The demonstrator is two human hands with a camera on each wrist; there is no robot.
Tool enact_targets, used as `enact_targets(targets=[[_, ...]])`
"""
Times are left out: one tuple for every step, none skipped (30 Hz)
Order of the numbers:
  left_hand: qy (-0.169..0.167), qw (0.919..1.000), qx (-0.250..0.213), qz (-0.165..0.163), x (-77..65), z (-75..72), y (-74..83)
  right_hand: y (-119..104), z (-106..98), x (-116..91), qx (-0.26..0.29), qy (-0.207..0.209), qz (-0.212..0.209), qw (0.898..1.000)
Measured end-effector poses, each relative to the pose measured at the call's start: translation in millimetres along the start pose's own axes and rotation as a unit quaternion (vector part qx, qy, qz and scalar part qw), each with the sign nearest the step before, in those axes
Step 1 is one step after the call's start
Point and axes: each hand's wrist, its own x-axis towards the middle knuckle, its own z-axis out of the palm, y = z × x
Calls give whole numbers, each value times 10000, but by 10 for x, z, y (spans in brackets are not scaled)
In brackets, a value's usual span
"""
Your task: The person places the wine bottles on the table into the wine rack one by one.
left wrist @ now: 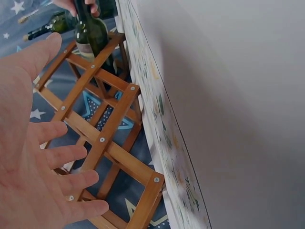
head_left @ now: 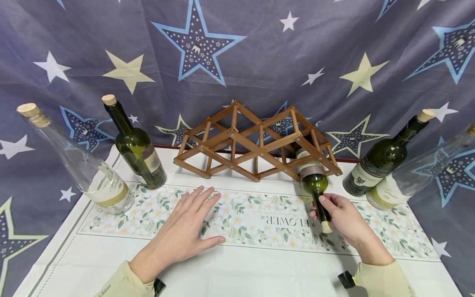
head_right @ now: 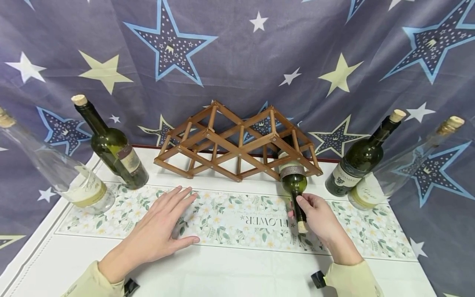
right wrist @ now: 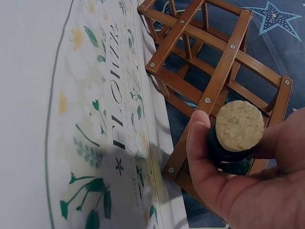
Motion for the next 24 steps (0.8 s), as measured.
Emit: enact_targets(targets=[[-3,10000,3,-2,0,0,1,-4,-1,6,2,-1,3,10000],[5,10000,3,3,0,0,1,-6,-2,14,3,0,4,10000],[6,10000,3,5,2,-1,2,-8,-4,22,14,4,23,10000],[3,10000,6,6,3,-1,2,-11,-6,29,9,-2,16,10000],[0,10000,7,11,4,-1,2,-14,-7,35,4,-4,20,10000],[-1,10000,7,17,6,-2,3,-17,-9,41,-6,-10,18,10000],[-5,10000,10,21,7,-3,3,-20,-10,47,-16,-12,19,10000],[1,10000,12,26,8,-5,4,-19,-12,54,-9,-13,32,10000],[-7,10000,8,25,9,-6,5,-20,-12,59,-5,-10,43,10000],[-2,10000,8,31,10,-7,7,-20,-12,63,-1,-20,38,10000],[-9,10000,5,27,11,-9,8,-18,-12,68,4,-34,46,10000],[-7,10000,6,28,11,-10,9,-15,-12,71,15,-51,46,10000],[-6,10000,5,27,10,-11,11,-10,-12,76,41,-61,60,10000],[-15,10000,2,24,10,-11,11,-9,-12,79,85,-68,73,9999],[-23,10000,3,18,10,-11,12,-7,-13,83,119,-85,71,9999],[-29,10000,8,5,8,-13,13,-4,-15,88,163,-100,69,9998],[-39,10000,10,-6,7,-14,14,-3,-18,91,180,-134,47,9997],[-29,10000,7,-5,7,-15,15,-4,-19,96,229,-142,46,9996],[-29,10000,1,-9,6,-17,15,-4,-21,99,262,-162,31,9995],[-14,10000,-3,-3,5,-18,15,-6,-22,103,307,-170,34,9994],[-2,10000,10,-3,5,-22,18,-5,-24,107,338,-193,23,9992],[14,10000,5,5,4,-23,18,-7,-24,109,365,-210,11,9991],[34,10000,1,16,4,-25,19,-8,-25,112,400,-224,16,9989],[40,10000,11,19,3,-27,19,-10,-25,114,454,-214,28,9987]])
